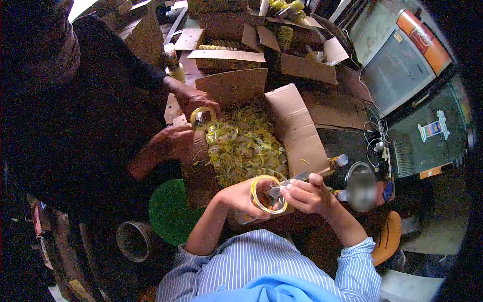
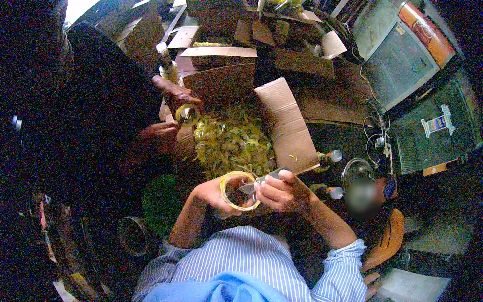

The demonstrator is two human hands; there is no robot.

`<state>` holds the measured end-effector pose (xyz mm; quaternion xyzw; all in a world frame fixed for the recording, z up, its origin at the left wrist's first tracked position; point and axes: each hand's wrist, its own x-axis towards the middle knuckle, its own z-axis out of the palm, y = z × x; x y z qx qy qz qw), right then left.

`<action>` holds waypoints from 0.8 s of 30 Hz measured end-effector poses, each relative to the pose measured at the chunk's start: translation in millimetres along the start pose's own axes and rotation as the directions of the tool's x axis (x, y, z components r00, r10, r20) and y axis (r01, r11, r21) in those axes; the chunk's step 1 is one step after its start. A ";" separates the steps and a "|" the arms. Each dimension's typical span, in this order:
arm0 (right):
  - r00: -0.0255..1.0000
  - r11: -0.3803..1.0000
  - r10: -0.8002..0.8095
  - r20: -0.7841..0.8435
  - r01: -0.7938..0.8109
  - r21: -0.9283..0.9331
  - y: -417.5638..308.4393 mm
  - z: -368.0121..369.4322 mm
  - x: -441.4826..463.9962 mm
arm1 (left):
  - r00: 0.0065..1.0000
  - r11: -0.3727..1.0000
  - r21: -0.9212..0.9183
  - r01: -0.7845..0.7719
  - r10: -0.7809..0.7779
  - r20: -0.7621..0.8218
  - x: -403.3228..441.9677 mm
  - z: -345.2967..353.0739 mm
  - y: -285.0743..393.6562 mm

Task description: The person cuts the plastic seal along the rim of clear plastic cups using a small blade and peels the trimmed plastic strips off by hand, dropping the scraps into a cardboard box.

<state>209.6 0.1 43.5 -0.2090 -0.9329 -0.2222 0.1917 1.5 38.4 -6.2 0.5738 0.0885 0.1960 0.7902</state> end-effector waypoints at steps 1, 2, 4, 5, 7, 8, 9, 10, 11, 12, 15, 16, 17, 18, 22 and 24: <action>1.000 1.000 0.004 -0.003 -0.004 -0.002 -0.4 1.2 -1.2 | 1.000 1.000 -0.020 -0.003 0.003 0.010 0.0 0.1 0.2; 1.000 1.000 0.008 -0.006 -0.008 -0.004 -1.3 2.3 -2.6 | 1.000 0.999 -0.039 -0.006 0.007 0.020 0.0 -0.1 0.7; 1.000 1.000 0.010 -0.005 -0.010 -0.008 -2.1 2.9 -3.7 | 0.999 0.997 -0.071 -0.005 0.008 0.049 0.4 -0.1 1.0; 1.000 1.000 0.007 -0.001 -0.007 -0.010 -2.0 2.9 -3.8 | 0.998 0.996 -0.084 -0.001 0.007 0.068 1.3 0.1 0.7; 1.000 1.000 0.007 0.003 -0.007 -0.011 -1.8 1.1 -2.8 | 0.993 0.990 -0.143 0.014 0.003 0.115 2.1 1.8 0.5; 1.000 1.000 0.009 0.001 -0.009 -0.012 -0.1 -2.4 -0.1 | 0.990 0.982 -0.186 0.023 0.003 0.141 2.1 3.2 1.0; 1.000 1.000 0.012 -0.001 -0.012 -0.012 1.0 -5.5 2.8 | 0.986 0.973 -0.227 0.036 0.002 0.167 1.8 3.8 1.4; 0.998 0.999 0.050 -0.032 -0.051 -0.010 2.4 -8.4 4.0 | 0.984 0.978 -0.209 0.002 0.035 0.176 2.5 3.0 -0.6; 0.994 0.996 0.086 -0.062 -0.087 -0.006 4.8 -11.8 4.5 | 0.980 0.981 -0.192 -0.034 0.071 0.185 4.0 1.0 -5.1; 0.989 0.993 0.120 -0.091 -0.120 -0.001 7.7 -15.8 5.4 | 0.975 0.982 -0.176 -0.073 0.108 0.193 6.0 -0.7 -9.5; 0.958 0.960 0.276 -0.073 -0.270 0.079 16.9 -21.2 9.5 | 0.974 0.975 -0.213 -0.067 0.110 0.197 6.0 -4.0 -11.9; 0.937 0.940 0.338 -0.087 -0.331 0.087 19.4 -19.7 9.9 | 0.976 0.972 -0.230 -0.056 0.101 0.191 5.2 -4.6 -10.3; 0.908 0.914 0.401 -0.124 -0.386 0.127 22.7 -16.8 10.5 | 0.981 0.979 -0.191 -0.070 0.102 0.166 3.5 -5.3 -6.8; 0.872 0.882 0.464 -0.158 -0.439 0.169 26.0 -12.2 10.5 | 0.981 0.981 -0.177 -0.081 0.110 0.162 2.5 -6.9 -8.8; 0.436 0.329 0.898 -0.066 -0.564 0.757 23.0 42.5 -10.1 | 0.986 0.989 -0.009 -0.151 0.151 0.071 -4.2 -14.3 -16.2; 0.528 0.394 0.847 0.062 -0.701 0.594 18.3 73.8 -22.5 | 0.983 0.975 0.140 -0.172 0.179 -0.034 -10.6 -15.4 -16.1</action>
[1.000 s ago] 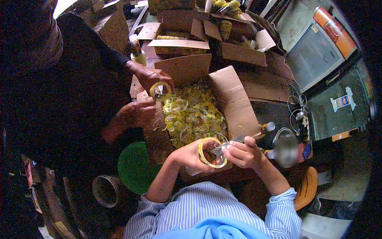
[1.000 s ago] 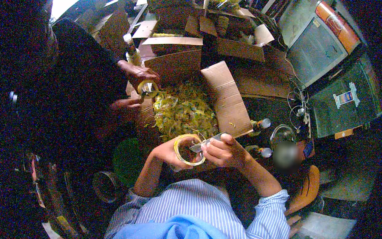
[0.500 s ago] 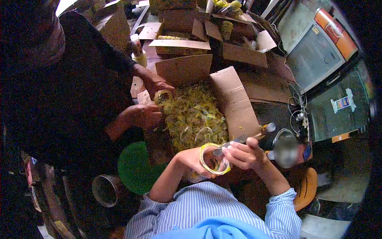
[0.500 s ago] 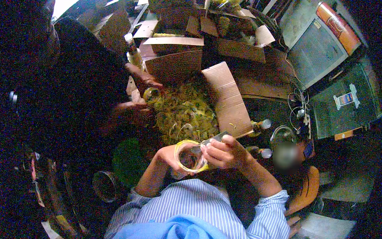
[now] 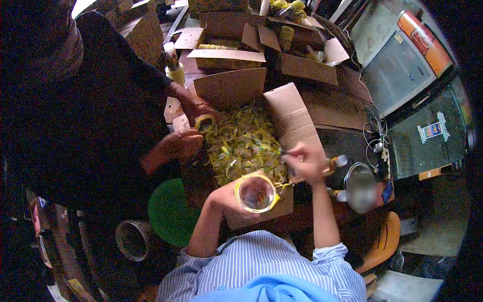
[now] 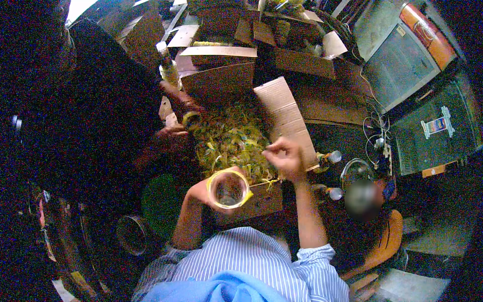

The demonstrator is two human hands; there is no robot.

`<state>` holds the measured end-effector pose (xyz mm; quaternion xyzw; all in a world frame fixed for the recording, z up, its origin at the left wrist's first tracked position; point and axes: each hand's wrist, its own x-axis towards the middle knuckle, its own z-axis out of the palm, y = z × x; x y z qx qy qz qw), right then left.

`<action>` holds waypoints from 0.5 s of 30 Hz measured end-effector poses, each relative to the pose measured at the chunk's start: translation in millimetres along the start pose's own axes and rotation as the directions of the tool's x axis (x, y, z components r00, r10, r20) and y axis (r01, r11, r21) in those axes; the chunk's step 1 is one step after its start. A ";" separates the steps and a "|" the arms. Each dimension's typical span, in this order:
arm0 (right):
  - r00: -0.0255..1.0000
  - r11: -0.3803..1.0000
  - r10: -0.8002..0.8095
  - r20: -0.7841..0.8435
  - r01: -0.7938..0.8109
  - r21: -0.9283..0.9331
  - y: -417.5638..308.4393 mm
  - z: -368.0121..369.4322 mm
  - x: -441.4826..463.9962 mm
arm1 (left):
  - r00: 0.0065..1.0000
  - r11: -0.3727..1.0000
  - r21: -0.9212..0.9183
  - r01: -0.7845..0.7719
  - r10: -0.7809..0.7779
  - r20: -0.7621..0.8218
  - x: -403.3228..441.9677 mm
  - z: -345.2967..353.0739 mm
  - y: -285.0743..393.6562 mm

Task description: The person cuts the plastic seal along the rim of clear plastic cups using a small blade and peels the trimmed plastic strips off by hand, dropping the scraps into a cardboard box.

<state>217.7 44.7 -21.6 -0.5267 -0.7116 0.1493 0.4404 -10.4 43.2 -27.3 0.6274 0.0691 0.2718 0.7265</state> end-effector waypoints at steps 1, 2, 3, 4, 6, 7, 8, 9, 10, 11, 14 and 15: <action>0.969 0.926 -0.098 0.227 0.172 -0.335 8.2 5.7 0.0 | 0.998 0.997 0.080 -0.003 0.008 -0.065 -2.6 -0.2 0.5; 0.883 0.720 -0.104 0.457 0.384 -0.578 13.4 9.1 0.5 | 0.992 0.987 0.163 0.000 0.021 -0.127 -4.3 -1.1 1.8; 0.910 0.783 -0.094 0.404 0.318 -0.534 12.5 10.6 -0.8 | 0.979 0.971 0.239 0.030 0.019 -0.203 -6.2 0.0 4.6; 0.929 0.836 -0.088 0.359 0.265 -0.480 11.7 10.8 -1.0 | 0.948 0.977 0.213 0.028 0.042 -0.315 -4.7 4.8 6.2; 0.982 0.950 0.002 0.191 0.057 -0.306 5.4 14.2 -7.6 | 0.850 0.988 0.153 0.024 0.061 -0.524 -4.8 19.2 6.4; 0.993 0.982 0.094 0.073 -0.080 -0.170 -1.0 16.4 -9.0 | 0.813 0.913 0.406 0.025 0.218 -0.540 -6.3 16.0 -7.2; 0.979 0.980 0.200 -0.029 -0.200 -0.016 -8.4 18.4 -10.3 | 0.772 0.905 0.424 0.017 0.258 -0.581 -6.4 19.7 -11.2; 0.971 0.977 0.198 -0.137 -0.185 0.105 -17.6 20.1 -12.2 | 0.727 0.897 0.442 0.012 0.296 -0.620 -3.7 25.0 -13.3; 0.976 0.987 0.138 -0.171 -0.121 0.107 -28.7 19.4 -13.3 | 0.678 0.888 0.459 0.012 0.330 -0.656 -3.1 28.6 -14.4; 0.976 0.992 0.081 -0.204 -0.059 0.109 -40.1 17.8 -14.9 | 0.668 0.870 0.491 0.039 0.343 -0.660 -4.7 30.2 -14.6; 0.974 0.980 0.048 -0.223 -0.003 0.201 -47.3 18.8 -31.2 | 0.643 0.811 0.572 0.122 0.374 -0.668 -9.0 36.1 -14.6; 0.972 0.971 0.070 -0.226 -0.015 0.238 -56.3 19.0 -34.6 | 0.647 0.773 0.620 0.134 0.406 -0.646 -10.5 36.4 -17.3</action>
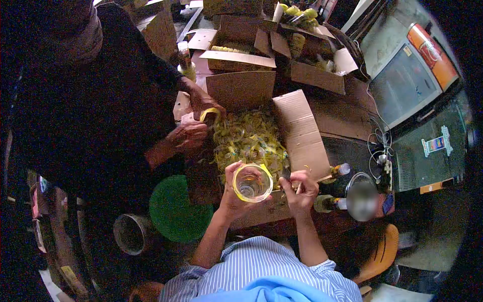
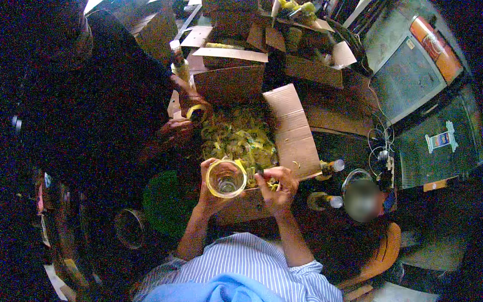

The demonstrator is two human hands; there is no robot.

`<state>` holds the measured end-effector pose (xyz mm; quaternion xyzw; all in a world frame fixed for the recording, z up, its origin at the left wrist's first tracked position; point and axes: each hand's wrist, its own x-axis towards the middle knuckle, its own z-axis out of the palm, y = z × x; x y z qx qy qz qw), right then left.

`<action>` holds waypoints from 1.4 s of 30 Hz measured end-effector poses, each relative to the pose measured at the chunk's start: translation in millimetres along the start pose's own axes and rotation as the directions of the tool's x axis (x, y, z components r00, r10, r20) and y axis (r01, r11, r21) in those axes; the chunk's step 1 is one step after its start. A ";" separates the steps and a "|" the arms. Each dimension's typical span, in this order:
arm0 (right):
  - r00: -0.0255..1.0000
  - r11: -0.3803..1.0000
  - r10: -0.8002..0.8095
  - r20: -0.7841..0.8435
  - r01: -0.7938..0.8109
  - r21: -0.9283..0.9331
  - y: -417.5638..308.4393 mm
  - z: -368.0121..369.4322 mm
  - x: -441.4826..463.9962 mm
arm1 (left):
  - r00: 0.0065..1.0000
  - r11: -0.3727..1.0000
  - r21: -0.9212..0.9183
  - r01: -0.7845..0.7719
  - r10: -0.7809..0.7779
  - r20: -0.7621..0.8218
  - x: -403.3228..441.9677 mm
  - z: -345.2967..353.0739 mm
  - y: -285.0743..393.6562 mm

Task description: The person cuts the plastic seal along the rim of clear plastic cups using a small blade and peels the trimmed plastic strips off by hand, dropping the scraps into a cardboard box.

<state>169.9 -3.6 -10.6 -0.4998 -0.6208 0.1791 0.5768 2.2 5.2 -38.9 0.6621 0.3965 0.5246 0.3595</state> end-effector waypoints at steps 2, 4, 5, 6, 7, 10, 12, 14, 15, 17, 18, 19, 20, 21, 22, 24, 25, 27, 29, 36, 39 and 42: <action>0.999 0.998 0.030 -0.014 -0.029 0.062 -12.5 1.8 -5.9 | 0.997 0.992 0.095 -0.080 0.080 0.002 -3.7 1.2 -6.1; 0.998 0.996 0.059 -0.005 -0.058 0.068 -22.5 3.3 -9.6 | 0.999 0.997 0.071 -0.030 0.031 -0.022 -7.9 4.0 -3.3; 0.997 0.995 0.073 -0.001 -0.073 0.070 -25.6 3.3 -10.8 | 0.999 0.998 0.059 -0.005 0.007 -0.033 -9.7 5.3 -1.8; 0.998 0.994 0.062 0.003 -0.062 0.086 -27.0 2.1 -11.4 | 0.999 0.989 0.144 -0.039 0.044 -0.031 -9.8 5.4 2.8; 0.998 0.995 0.060 0.000 -0.060 0.075 -26.6 1.0 -12.2 | 0.996 0.971 0.228 -0.073 0.081 -0.026 -8.9 4.3 9.3; 1.000 0.998 0.010 -0.003 -0.010 0.055 -23.3 -1.2 -13.8 | 0.995 0.970 0.230 -0.083 0.092 -0.029 -12.1 7.5 14.3; 0.997 0.996 -0.080 0.001 0.080 0.051 -17.9 -3.0 -13.9 | 0.997 0.980 0.188 -0.072 0.076 -0.014 -15.1 10.0 14.4; 0.999 0.998 -0.050 0.015 0.049 0.046 -21.2 -5.6 -15.1 | 0.997 0.979 0.189 -0.075 0.072 0.023 -16.4 10.4 12.4; 0.999 0.999 -0.033 0.022 0.032 0.042 -22.6 -6.7 -16.0 | 0.995 0.970 0.222 -0.100 0.094 0.040 -15.8 9.2 14.2; 0.998 0.997 -0.057 0.018 0.056 0.045 -19.9 -6.9 -18.1 | 0.988 0.945 0.288 -0.152 0.136 0.074 -13.8 5.6 19.7; 0.998 0.997 -0.068 0.016 0.068 0.047 -19.0 -7.0 -18.4 | 0.989 0.961 0.240 -0.139 0.124 0.078 -14.6 5.8 20.5; 0.996 0.996 -0.083 0.021 0.083 0.018 -20.4 -7.7 -18.1 | 0.990 0.974 0.190 -0.125 0.111 0.084 -15.6 6.5 21.4; 0.995 0.995 -0.098 0.026 0.098 -0.010 -23.2 -8.6 -17.3 | 0.990 0.978 0.167 -0.124 0.111 0.086 -15.5 6.4 22.5; 0.993 0.993 -0.112 0.032 0.114 -0.039 -25.4 -9.3 -16.4 | 0.990 0.982 0.143 -0.122 0.110 0.089 -15.5 6.3 23.5; 0.989 0.988 -0.143 0.029 0.145 -0.059 -26.5 -9.2 -15.3 | 0.989 0.981 0.144 -0.133 0.121 0.089 -14.5 5.9 24.8; 0.978 0.973 -0.206 0.024 0.207 -0.099 -27.6 -7.4 -11.9 | 0.988 0.982 0.132 -0.133 0.121 0.096 -14.1 4.8 25.0; 0.977 0.972 -0.213 0.027 0.214 -0.101 -27.8 -6.3 -11.2 | 0.988 0.985 0.118 -0.123 0.111 0.104 -14.8 3.8 23.8; 0.974 0.968 -0.225 0.034 0.228 -0.104 -27.9 -5.5 -10.5 | 0.988 0.988 0.108 -0.112 0.100 0.115 -15.4 2.3 21.8; 0.979 0.971 -0.203 0.025 0.205 -0.127 -28.0 -4.6 -13.6 | 0.988 0.984 0.125 -0.125 0.112 0.107 -15.8 1.3 20.5; 0.985 0.977 -0.171 -0.022 0.167 -0.133 -26.6 -4.4 -18.7 | 0.995 0.995 -0.038 -0.096 0.095 -0.007 -24.1 16.6 10.0; 0.981 0.970 -0.194 0.012 0.193 -0.145 -28.9 -6.9 -16.6 | 0.990 0.989 0.060 -0.134 0.132 0.043 -20.9 11.0 12.0; 0.982 0.970 -0.188 0.025 0.190 -0.154 -28.9 -6.2 -15.2 | 0.988 0.986 0.105 -0.131 0.120 0.101 -21.7 8.5 13.0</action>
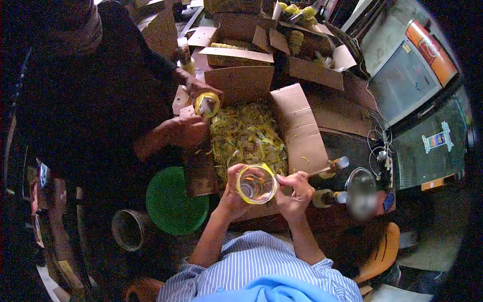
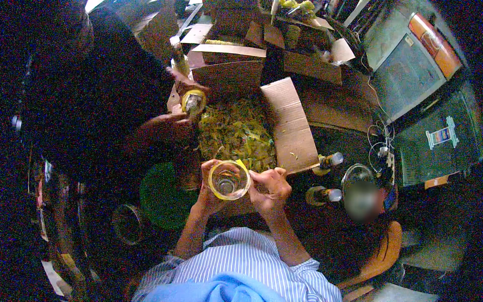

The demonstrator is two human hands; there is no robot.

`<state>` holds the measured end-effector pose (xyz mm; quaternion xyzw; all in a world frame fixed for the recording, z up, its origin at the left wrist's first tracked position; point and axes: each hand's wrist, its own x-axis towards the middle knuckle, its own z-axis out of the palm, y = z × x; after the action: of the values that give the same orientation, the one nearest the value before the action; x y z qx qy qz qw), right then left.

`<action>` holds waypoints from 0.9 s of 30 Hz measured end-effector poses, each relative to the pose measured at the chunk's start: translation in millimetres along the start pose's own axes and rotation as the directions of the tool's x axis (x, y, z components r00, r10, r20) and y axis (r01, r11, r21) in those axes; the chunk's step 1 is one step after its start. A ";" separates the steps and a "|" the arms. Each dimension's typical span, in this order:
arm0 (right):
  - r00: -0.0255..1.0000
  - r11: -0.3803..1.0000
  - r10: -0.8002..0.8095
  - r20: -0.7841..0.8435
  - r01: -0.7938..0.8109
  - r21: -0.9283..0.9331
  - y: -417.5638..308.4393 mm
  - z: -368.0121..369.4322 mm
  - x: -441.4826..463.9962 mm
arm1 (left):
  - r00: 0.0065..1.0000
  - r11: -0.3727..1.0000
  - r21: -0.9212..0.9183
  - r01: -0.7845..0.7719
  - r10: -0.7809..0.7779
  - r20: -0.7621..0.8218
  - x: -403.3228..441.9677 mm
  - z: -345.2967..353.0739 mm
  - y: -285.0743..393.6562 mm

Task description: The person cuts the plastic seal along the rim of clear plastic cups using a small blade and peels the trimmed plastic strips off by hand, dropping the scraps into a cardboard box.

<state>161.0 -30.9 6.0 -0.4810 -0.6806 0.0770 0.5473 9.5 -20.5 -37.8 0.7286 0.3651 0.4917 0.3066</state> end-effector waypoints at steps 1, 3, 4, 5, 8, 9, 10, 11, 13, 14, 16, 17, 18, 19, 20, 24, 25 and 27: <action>1.000 1.000 0.005 0.001 -0.005 0.030 1.2 0.0 0.9 | 1.000 1.000 0.014 -0.002 0.001 0.011 0.4 -0.8 4.6; 1.000 0.996 0.011 0.002 -0.011 0.092 6.0 0.4 3.0 | 0.999 1.000 0.017 0.022 -0.022 0.028 -1.5 -1.2 4.3; 1.000 0.994 0.015 0.000 -0.015 0.108 9.0 1.0 1.7 | 0.998 0.999 0.004 0.049 -0.049 0.033 -5.2 1.5 -1.6; 0.999 0.994 0.030 -0.011 -0.029 0.101 9.0 1.3 2.2 | 0.997 0.997 -0.008 0.074 -0.074 0.038 -5.6 2.8 -5.2; 0.997 0.993 0.067 -0.030 -0.064 0.097 7.2 0.8 -2.0 | 0.998 0.993 -0.099 0.058 -0.059 -0.011 -2.8 1.7 -2.4; 0.997 0.992 0.066 -0.030 -0.063 0.107 7.0 0.9 -4.0 | 0.999 0.993 -0.109 0.046 -0.047 -0.006 -1.7 0.6 -2.4; 0.998 0.991 0.064 -0.029 -0.060 0.118 6.9 1.5 -4.8 | 0.999 0.992 -0.118 0.035 -0.035 -0.002 0.3 -0.7 -2.7; 0.998 0.991 0.066 -0.022 -0.063 0.119 5.7 2.0 -4.9 | 1.000 0.992 -0.127 0.025 -0.024 0.003 1.7 -2.1 -2.6; 0.997 0.991 0.072 -0.010 -0.070 0.118 2.5 1.6 -4.9 | 1.000 0.998 -0.060 0.001 0.000 0.014 5.0 -5.6 2.3; 0.997 0.990 0.075 -0.006 -0.074 0.120 2.5 1.6 -5.2 | 1.000 0.999 -0.044 -0.009 0.010 0.022 5.0 -5.6 2.5; 0.997 0.989 0.083 -0.001 -0.082 0.123 3.0 0.8 -5.3 | 0.999 0.999 -0.028 -0.027 0.028 0.038 3.8 -4.5 1.4; 0.998 0.992 0.065 -0.006 -0.064 0.109 3.9 0.8 -4.7 | 0.999 0.999 -0.040 -0.011 0.013 0.047 1.5 -2.7 -0.9; 0.999 0.994 0.047 -0.010 -0.046 0.097 4.8 0.9 -3.3 | 0.998 0.999 -0.052 0.005 -0.002 0.055 -0.9 -0.9 -3.2; 0.999 0.996 0.029 -0.014 -0.027 0.084 6.0 1.0 -2.2 | 0.997 0.996 -0.075 0.043 -0.039 0.064 -4.9 2.5 -7.5; 1.000 0.996 0.028 -0.009 -0.027 0.087 7.0 0.8 -1.4 | 0.994 0.992 -0.097 0.082 -0.075 0.074 -7.0 4.8 -10.1; 0.998 0.993 0.060 0.006 -0.061 0.096 12.1 -0.6 -4.5 | 0.997 0.992 -0.110 0.055 -0.049 0.059 -6.6 4.7 -15.9; 0.997 0.992 0.077 0.008 -0.078 0.098 13.2 -0.7 -5.4 | 0.997 0.977 -0.200 0.073 -0.068 0.033 -8.2 7.8 -19.3; 0.996 0.990 0.076 0.040 -0.080 0.112 10.3 -2.2 -2.9 | 0.996 0.954 -0.287 0.090 -0.084 0.032 -7.3 6.6 -16.2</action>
<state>168.5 -28.6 -1.6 -0.4739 -0.6655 0.1455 0.5580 10.2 -18.3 -56.6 0.6642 0.3185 0.5184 0.4342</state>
